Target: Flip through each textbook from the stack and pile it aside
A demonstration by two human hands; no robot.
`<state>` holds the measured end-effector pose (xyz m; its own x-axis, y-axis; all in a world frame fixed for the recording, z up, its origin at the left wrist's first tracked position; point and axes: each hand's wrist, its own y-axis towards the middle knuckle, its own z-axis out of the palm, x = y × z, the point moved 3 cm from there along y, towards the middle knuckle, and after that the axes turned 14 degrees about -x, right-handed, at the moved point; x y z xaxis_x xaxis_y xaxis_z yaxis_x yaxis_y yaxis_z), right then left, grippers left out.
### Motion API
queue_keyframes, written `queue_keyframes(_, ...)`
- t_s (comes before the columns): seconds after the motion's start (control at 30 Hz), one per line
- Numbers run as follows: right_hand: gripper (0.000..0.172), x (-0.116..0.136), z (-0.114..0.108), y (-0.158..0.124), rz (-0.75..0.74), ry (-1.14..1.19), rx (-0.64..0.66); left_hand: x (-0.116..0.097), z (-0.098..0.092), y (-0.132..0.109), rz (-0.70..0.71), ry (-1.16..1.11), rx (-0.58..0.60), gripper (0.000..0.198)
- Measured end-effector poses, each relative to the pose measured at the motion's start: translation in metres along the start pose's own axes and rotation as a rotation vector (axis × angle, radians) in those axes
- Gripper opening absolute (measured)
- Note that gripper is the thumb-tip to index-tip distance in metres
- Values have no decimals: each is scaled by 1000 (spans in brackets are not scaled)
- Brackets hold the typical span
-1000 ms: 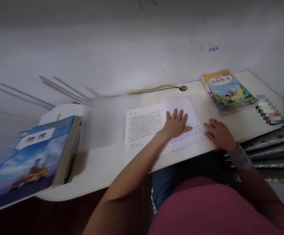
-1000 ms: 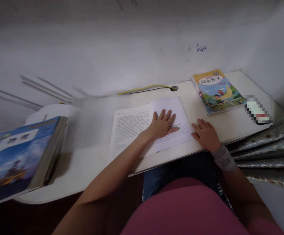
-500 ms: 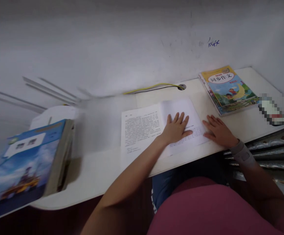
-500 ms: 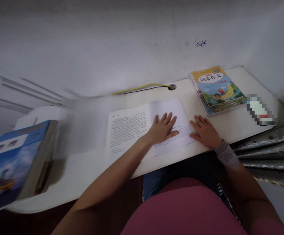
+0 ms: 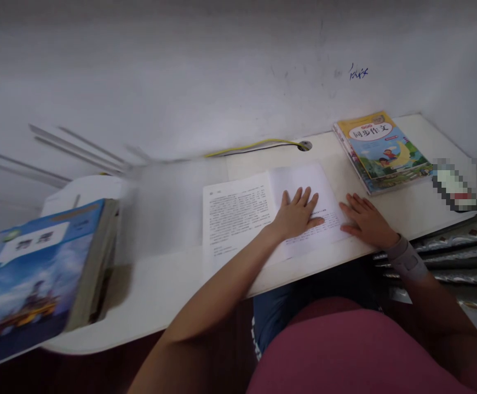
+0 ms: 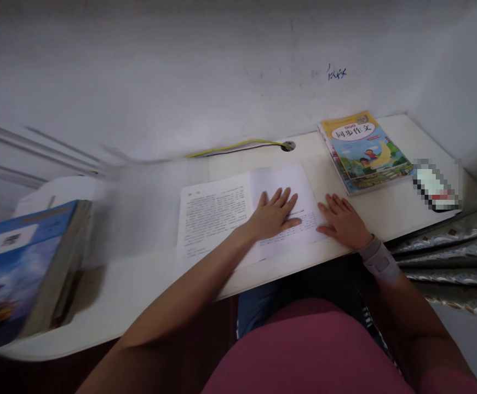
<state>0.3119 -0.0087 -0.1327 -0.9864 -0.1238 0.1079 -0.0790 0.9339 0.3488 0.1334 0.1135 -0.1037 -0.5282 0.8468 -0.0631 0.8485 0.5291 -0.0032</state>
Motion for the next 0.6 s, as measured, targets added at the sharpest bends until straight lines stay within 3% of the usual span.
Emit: queue_keyframes(0.6,65,0,0,0,-12,-18,-5,-5,1,6,-25,-22,-20,79)
